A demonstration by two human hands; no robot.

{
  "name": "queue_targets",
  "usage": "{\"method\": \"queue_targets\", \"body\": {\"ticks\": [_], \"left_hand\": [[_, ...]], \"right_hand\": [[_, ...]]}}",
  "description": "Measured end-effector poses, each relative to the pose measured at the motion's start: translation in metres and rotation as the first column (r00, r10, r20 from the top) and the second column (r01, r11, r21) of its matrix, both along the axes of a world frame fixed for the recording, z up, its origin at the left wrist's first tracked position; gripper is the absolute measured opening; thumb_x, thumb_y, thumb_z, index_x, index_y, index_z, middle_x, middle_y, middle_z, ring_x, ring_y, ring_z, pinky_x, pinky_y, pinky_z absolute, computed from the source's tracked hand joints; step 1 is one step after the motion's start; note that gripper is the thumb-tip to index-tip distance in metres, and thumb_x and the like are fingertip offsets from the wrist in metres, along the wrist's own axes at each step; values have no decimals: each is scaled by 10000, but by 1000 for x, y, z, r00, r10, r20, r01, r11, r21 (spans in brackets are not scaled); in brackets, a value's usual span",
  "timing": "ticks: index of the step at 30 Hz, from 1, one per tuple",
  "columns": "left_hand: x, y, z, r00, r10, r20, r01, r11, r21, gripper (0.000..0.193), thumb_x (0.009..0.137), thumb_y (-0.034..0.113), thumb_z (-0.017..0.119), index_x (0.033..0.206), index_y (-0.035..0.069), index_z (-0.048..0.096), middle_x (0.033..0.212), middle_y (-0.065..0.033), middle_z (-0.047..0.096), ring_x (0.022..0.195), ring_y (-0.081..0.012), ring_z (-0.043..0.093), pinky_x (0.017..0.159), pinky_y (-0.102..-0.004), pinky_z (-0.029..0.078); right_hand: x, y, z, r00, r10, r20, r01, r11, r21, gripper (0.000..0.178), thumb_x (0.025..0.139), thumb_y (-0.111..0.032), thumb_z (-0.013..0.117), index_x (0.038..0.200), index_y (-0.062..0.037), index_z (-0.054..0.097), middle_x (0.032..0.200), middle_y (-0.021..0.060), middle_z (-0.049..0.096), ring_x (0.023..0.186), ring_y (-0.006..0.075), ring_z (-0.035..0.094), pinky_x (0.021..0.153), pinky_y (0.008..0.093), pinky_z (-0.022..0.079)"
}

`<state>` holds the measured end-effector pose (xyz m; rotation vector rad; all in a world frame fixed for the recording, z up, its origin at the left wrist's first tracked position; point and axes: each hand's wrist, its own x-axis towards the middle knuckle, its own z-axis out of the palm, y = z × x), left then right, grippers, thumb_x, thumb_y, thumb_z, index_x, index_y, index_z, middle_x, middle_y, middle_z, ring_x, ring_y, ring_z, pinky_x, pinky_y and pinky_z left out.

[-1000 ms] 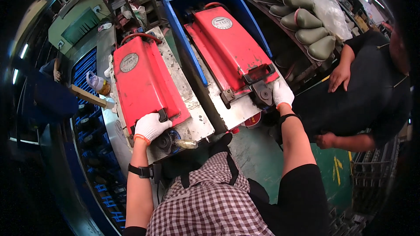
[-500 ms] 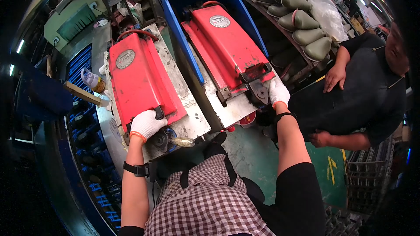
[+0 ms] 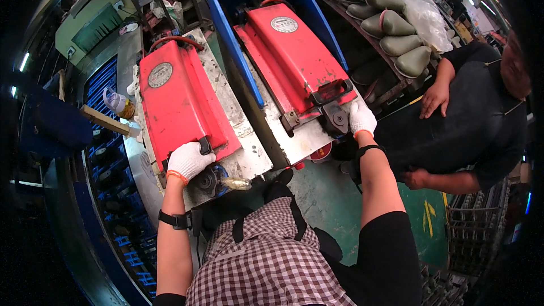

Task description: Pressing and assembling shoe soles using industrial machinery in a factory.

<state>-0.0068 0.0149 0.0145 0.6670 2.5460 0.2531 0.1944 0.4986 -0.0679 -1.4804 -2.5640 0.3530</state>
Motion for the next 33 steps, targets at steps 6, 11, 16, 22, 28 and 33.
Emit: {"method": "queue_targets", "body": {"ticks": [6, 11, 16, 22, 28, 33], "left_hand": [[-4, 4, -5, 1000, 3, 1, -3, 999, 33, 484, 805, 495, 674, 897, 31, 779, 917, -247, 738, 888, -418, 730, 826, -489, 579], [-8, 0, -10, 1000, 3, -26, -2, 998, 70, 506, 807, 520, 670, 875, 29, 775, 909, -244, 737, 879, -417, 727, 818, -487, 579], [1, -15, -9, 999, -38, -36, 42, 992, 120, 537, 824, 564, 655, 915, 53, 793, 945, -226, 749, 898, -401, 735, 822, -502, 583], [-3, -14, -20, 999, -40, -10, 41, 988, 148, 496, 856, 489, 623, 1006, 49, 795, 1033, -223, 761, 962, -377, 750, 889, -485, 585], [-7, -14, -25, 997, 5, -82, 7, 991, 136, 540, 867, 556, 624, 953, 53, 800, 991, -206, 767, 902, -383, 757, 826, -486, 596], [-1, -10, -23, 999, -21, -28, 25, 988, 151, 611, 866, 625, 631, 1012, 54, 791, 1007, -211, 763, 946, -380, 750, 882, -480, 584]], "right_hand": [[-2, 6, -1, 1000, -10, 3, 10, 1000, -4, 488, 1021, -505, 375, 1187, -172, 692, 1160, 228, 723, 1093, 459, 672, 933, 556, 516], [-7, 14, -3, 1000, -7, -10, 7, 1000, 5, 522, 1021, -521, 385, 1298, -198, 687, 1175, 250, 713, 1109, 470, 664, 951, 558, 510], [3, 14, -22, 965, 77, -250, -120, 979, -164, 634, 1039, -574, 458, 1447, -117, 620, 1335, 207, 690, 1247, 377, 645, 1048, 438, 473], [17, 30, -28, 987, 152, -48, -155, 987, -50, 474, 1039, -437, 392, 1150, -96, 701, 1138, 257, 704, 1071, 465, 657, 890, 535, 506], [-3, 25, -10, 975, 215, -57, -217, 975, -42, 489, 1027, -439, 392, 1174, -60, 664, 1148, 281, 673, 1093, 508, 604, 914, 528, 471], [7, 40, -25, 983, 166, -76, -170, 984, -59, 549, 1014, -478, 400, 1302, -103, 678, 1233, 242, 687, 1164, 451, 636, 962, 506, 487]]}}
